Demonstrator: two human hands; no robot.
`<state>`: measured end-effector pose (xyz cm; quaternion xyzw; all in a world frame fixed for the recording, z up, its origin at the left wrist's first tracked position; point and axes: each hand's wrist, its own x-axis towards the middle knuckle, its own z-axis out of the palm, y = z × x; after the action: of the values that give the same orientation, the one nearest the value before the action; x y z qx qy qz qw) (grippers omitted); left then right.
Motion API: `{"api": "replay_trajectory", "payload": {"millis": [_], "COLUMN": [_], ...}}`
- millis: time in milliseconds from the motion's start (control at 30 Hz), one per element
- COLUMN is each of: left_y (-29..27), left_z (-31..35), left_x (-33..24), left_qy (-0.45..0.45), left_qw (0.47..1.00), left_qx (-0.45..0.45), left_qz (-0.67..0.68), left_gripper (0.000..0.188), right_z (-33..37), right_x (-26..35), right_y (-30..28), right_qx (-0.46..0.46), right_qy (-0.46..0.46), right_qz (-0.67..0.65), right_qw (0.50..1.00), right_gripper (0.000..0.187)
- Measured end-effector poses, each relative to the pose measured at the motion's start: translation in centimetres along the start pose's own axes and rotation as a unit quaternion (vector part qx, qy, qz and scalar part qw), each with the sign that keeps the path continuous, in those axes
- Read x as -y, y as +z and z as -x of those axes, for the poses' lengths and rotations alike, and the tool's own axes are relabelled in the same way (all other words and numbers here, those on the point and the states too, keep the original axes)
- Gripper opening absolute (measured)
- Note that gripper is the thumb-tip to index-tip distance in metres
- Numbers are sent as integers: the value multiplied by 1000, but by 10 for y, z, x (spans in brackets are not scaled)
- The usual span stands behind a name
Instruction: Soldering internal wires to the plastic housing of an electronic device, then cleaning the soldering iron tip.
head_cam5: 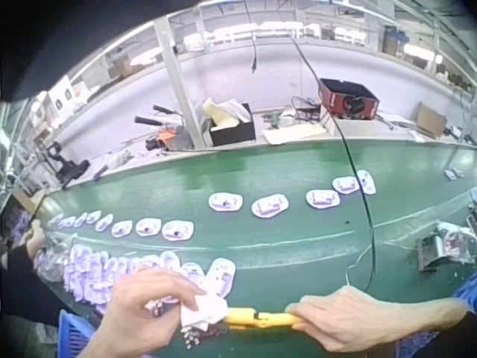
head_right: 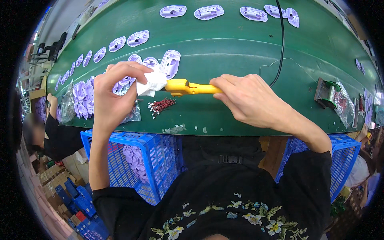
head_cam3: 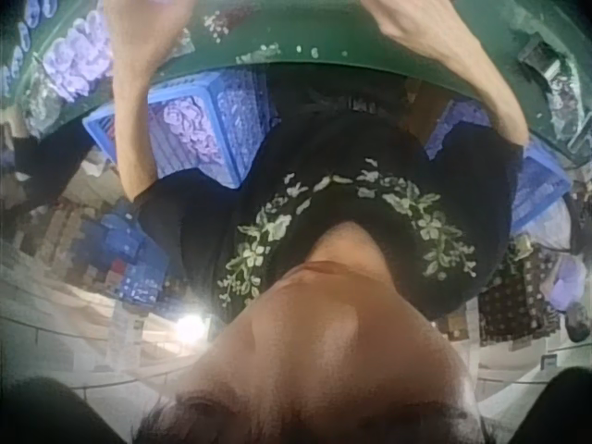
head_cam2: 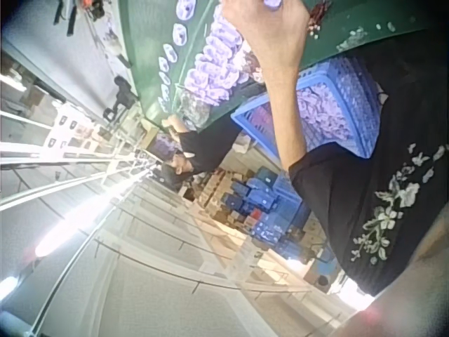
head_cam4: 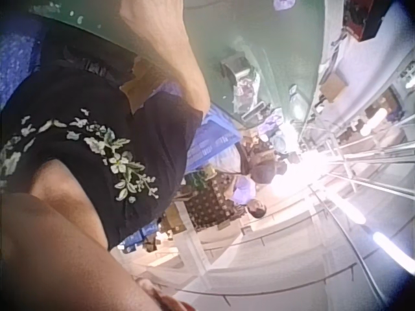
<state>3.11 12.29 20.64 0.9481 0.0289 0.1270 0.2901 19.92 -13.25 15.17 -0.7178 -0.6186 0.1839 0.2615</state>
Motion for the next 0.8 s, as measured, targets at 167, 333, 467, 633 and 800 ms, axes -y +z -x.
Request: {"api": "replay_trajectory", "payload": {"millis": [167,333,467,633,800], "left_y": [-17,-22,-15,-12,-4], "left_z": [-3,-3,-4,6,11], "left_x": [-21,-9,-14,-28,-37], "left_qy": [17,-19,-11,54,57], "left_qw": [995,987,989,973,963], "left_qx": [88,153,129,88,82], "left_qz": [-38,-37,-70,-209,-249], "left_gripper": [11,18,30,33,31], "right_z": [0,-1,-1,5,8], "right_x": [3,8,11,14,15], "right_y": [-2,-2,-5,-9,-9], "right_qx": [1,0,4,2,-11], "right_qy": [-3,-4,-20,-21,-24], "right_qz": [9,31,59,69,76], "right_qw": [1000,1000,998,997,997], "right_gripper": [20,20,21,21,21]}}
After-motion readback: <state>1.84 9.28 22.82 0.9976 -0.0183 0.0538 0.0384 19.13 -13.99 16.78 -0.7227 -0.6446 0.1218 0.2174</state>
